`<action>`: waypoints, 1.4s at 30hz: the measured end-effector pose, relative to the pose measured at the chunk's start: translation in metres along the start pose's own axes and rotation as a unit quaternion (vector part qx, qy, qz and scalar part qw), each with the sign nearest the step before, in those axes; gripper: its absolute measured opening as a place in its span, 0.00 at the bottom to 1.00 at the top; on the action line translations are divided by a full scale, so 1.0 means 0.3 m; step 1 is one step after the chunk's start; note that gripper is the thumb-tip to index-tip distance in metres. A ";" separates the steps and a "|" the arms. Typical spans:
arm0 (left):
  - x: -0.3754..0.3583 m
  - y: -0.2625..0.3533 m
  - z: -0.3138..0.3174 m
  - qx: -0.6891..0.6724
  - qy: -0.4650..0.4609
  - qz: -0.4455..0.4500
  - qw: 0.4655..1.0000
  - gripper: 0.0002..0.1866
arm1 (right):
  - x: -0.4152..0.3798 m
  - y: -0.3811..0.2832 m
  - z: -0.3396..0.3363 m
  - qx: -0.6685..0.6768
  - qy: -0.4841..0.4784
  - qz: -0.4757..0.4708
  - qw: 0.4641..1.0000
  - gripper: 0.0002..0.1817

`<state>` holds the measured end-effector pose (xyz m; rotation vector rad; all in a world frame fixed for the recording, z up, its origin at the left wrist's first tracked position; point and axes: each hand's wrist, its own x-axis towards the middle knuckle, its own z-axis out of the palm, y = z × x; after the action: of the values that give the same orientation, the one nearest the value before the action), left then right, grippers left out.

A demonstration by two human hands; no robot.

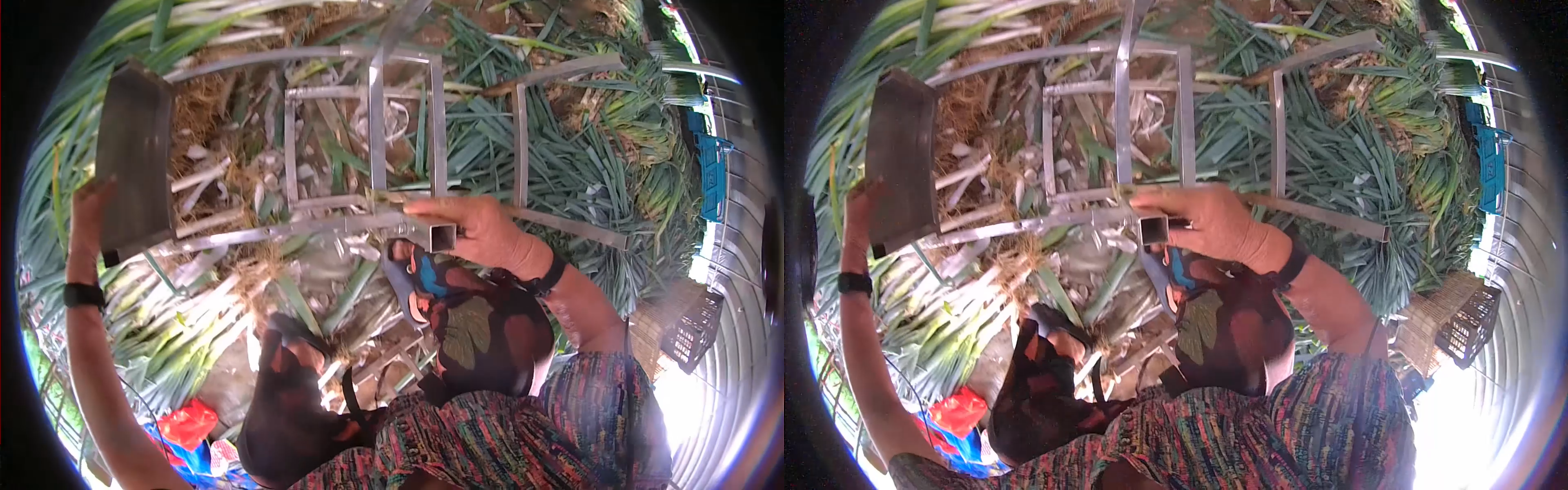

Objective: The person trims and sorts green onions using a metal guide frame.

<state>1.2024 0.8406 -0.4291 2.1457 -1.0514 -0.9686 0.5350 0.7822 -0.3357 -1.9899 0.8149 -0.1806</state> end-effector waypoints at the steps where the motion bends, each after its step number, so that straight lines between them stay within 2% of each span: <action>1: -0.003 0.022 0.003 -0.008 -0.010 -0.010 1.000 0.10 | -0.002 0.009 0.003 0.009 -0.004 0.002 1.000 0.27; 6: 0.056 -0.036 -0.015 -0.014 -0.030 0.005 0.999 0.13 | 0.015 0.002 0.006 -0.011 -0.002 -0.006 1.000 0.26; 11: -0.038 0.122 0.028 0.069 -0.022 -0.019 0.997 0.14 | 0.022 0.002 0.015 0.018 0.002 0.000 1.000 0.26; 14: -0.002 0.041 0.027 0.093 -0.008 0.044 0.995 0.16 | 0.024 -0.001 0.024 0.035 0.005 0.021 0.999 0.27; 17: -0.081 0.096 0.118 0.087 -0.018 0.006 0.996 0.18 | 0.034 -0.014 0.018 0.023 -0.009 0.025 0.999 0.27; 19: -0.074 0.047 0.149 0.067 -0.022 0.008 0.997 0.18 | 0.032 -0.029 0.009 0.001 -0.021 0.019 1.000 0.28; 23: -0.089 0.013 0.205 0.056 0.033 0.074 0.995 0.14 | 0.024 -0.038 0.004 0.006 -0.033 0.054 0.998 0.29; 24: -0.078 0.009 0.204 0.133 0.031 0.157 0.978 0.14 | 0.025 -0.033 0.006 0.010 -0.033 0.054 0.998 0.29; 29: -0.126 0.069 0.244 0.130 0.044 0.130 0.982 0.14 | 0.036 -0.046 0.003 0.001 -0.048 0.083 0.995 0.29; 34: -0.105 0.108 0.264 0.141 0.048 0.152 0.977 0.14 | 0.046 -0.100 -0.007 0.007 -0.056 0.116 0.992 0.29; 37: -0.092 0.081 0.272 0.191 0.057 0.207 0.958 0.14 | 0.020 -0.112 -0.012 -0.013 -0.048 0.124 0.991 0.30; 38: -0.096 0.078 0.274 0.237 0.068 0.266 0.932 0.14 | 0.011 -0.112 -0.014 -0.013 -0.050 0.120 0.991 0.30; 40: -0.138 0.087 0.299 0.186 0.057 0.224 0.955 0.14 | -0.013 -0.112 -0.021 -0.017 -0.062 0.117 0.991 0.30; 41: -0.195 0.151 0.330 0.083 0.036 0.077 0.993 0.14 | -0.023 -0.111 -0.023 -0.016 -0.061 0.106 0.992 0.30; 42: -0.220 0.202 0.358 0.084 0.023 0.088 0.992 0.15 | -0.030 -0.110 -0.024 -0.016 -0.060 0.098 0.993 0.30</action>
<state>1.0627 0.8450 -0.4241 2.1523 -1.3159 -0.7678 0.5406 0.7934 -0.3031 -1.9167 0.9325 0.0662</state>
